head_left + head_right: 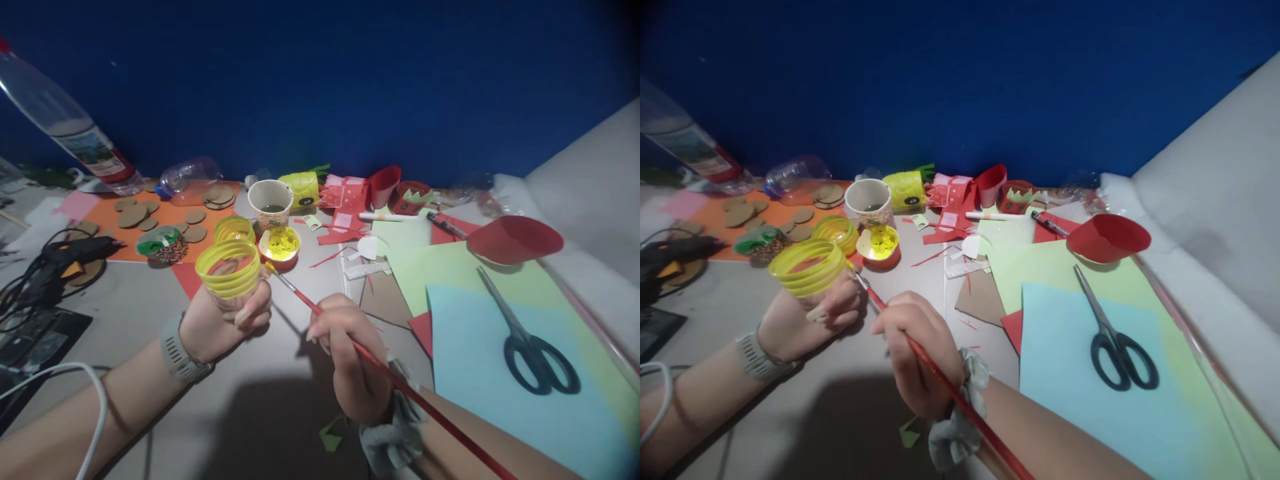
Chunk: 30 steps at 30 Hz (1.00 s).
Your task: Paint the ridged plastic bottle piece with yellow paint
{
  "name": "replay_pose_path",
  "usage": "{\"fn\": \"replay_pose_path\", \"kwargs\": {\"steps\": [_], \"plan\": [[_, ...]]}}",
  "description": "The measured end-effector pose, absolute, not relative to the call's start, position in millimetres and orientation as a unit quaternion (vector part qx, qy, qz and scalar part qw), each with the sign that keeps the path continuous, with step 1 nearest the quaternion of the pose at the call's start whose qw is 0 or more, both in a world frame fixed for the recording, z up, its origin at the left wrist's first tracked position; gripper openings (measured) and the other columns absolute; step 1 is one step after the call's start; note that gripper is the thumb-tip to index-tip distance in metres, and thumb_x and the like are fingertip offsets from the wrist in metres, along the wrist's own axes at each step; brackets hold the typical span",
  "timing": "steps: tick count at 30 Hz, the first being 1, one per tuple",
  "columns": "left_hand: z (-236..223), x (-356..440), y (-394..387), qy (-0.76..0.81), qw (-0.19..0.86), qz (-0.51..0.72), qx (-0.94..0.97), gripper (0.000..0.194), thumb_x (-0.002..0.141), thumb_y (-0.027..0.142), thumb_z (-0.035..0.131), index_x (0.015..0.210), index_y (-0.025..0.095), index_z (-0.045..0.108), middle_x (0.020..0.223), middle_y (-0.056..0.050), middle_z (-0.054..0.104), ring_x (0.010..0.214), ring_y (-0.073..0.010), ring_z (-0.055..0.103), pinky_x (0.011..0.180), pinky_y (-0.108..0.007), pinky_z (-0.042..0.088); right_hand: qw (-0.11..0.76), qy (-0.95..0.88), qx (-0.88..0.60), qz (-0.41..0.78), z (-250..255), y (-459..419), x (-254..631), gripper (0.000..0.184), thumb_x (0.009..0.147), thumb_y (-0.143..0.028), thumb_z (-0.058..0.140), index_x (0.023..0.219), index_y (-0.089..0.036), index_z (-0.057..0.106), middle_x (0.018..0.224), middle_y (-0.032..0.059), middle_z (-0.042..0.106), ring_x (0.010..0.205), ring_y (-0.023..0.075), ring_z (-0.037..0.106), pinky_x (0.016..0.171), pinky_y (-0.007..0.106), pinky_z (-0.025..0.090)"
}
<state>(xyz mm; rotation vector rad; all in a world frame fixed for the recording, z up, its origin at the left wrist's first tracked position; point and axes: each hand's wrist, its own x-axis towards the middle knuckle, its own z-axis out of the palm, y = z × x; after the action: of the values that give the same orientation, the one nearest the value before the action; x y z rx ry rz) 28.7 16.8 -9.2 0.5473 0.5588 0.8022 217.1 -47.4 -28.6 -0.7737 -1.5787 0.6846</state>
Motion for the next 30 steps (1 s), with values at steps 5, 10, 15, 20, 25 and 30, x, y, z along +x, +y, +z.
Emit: {"fn": "replay_pose_path", "kwargs": {"steps": [5, 10, 15, 20, 25, 30], "plan": [[-11, 29, 16, 0.277, 0.844, 0.379, 0.259, 0.025, 0.097, 0.029, 0.049, 0.079, 0.014, 0.059, 0.047, 0.001, 0.047, 0.038, -0.0082, 0.026, 0.041, -0.018, 0.036, 0.58, -0.719, -0.273, 0.268, -25, -43, 218, 0.018, 0.097, -0.015, 0.042, 0.1, -0.022, 0.058, 0.082, 0.0036, 0.061, 0.08, 0.0182, 0.06, 0.069, 0.031, 0.051], [-14, 28, 17, 0.281, 0.836, 0.391, 0.263, 0.027, 0.098, 0.026, 0.042, 0.089, 0.012, 0.063, 0.048, 0.001, 0.047, 0.038, -0.0093, 0.028, 0.041, -0.019, 0.038, 0.586, -0.72, -0.251, 0.274, -23, -44, 215, 0.015, 0.098, -0.019, 0.045, 0.095, -0.02, 0.059, 0.077, 0.0017, 0.057, 0.071, 0.0148, 0.057, 0.064, 0.028, 0.049], [-14, 28, 17, 0.289, 0.836, 0.388, 0.259, 0.029, 0.098, 0.022, 0.04, 0.087, 0.013, 0.065, 0.051, 0.001, 0.047, 0.038, -0.0079, 0.028, 0.041, -0.018, 0.038, 0.558, -0.759, -0.223, 0.249, -20, -47, 214, 0.01, 0.095, -0.016, 0.049, 0.093, -0.021, 0.057, 0.071, -0.0019, 0.06, 0.062, 0.0123, 0.055, 0.061, 0.026, 0.049], [-13, 29, 17, 0.271, 0.841, 0.382, 0.269, 0.027, 0.097, 0.029, 0.046, 0.088, 0.013, 0.066, 0.05, 0.002, 0.046, 0.038, -0.0061, 0.021, 0.04, -0.017, 0.035, 0.524, -0.788, -0.202, 0.251, -18, -45, 215, 0.009, 0.099, -0.019, 0.049, 0.101, -0.022, 0.057, 0.078, 0.0009, 0.067, 0.065, 0.0125, 0.063, 0.066, 0.026, 0.052], [-14, 29, 17, 0.293, 0.831, 0.384, 0.276, 0.028, 0.098, 0.03, 0.045, 0.088, 0.013, 0.065, 0.052, 0.001, 0.048, 0.039, -0.009, 0.032, 0.041, -0.019, 0.037, 0.517, -0.786, -0.222, 0.256, -17, -44, 216, 0.012, 0.099, -0.017, 0.047, 0.101, -0.02, 0.058, 0.078, 0.0023, 0.066, 0.068, 0.0129, 0.061, 0.068, 0.026, 0.051], [-15, 28, 17, 0.301, 0.833, 0.38, 0.268, 0.023, 0.096, 0.033, 0.051, 0.087, 0.015, 0.063, 0.054, 0.004, 0.044, 0.038, -0.0075, 0.031, 0.043, -0.019, 0.04, 0.557, -0.747, -0.252, 0.26, -20, -48, 213, 0.018, 0.1, -0.017, 0.042, 0.099, -0.02, 0.06, 0.078, 0.0028, 0.064, 0.071, 0.0145, 0.058, 0.068, 0.027, 0.05]]}}
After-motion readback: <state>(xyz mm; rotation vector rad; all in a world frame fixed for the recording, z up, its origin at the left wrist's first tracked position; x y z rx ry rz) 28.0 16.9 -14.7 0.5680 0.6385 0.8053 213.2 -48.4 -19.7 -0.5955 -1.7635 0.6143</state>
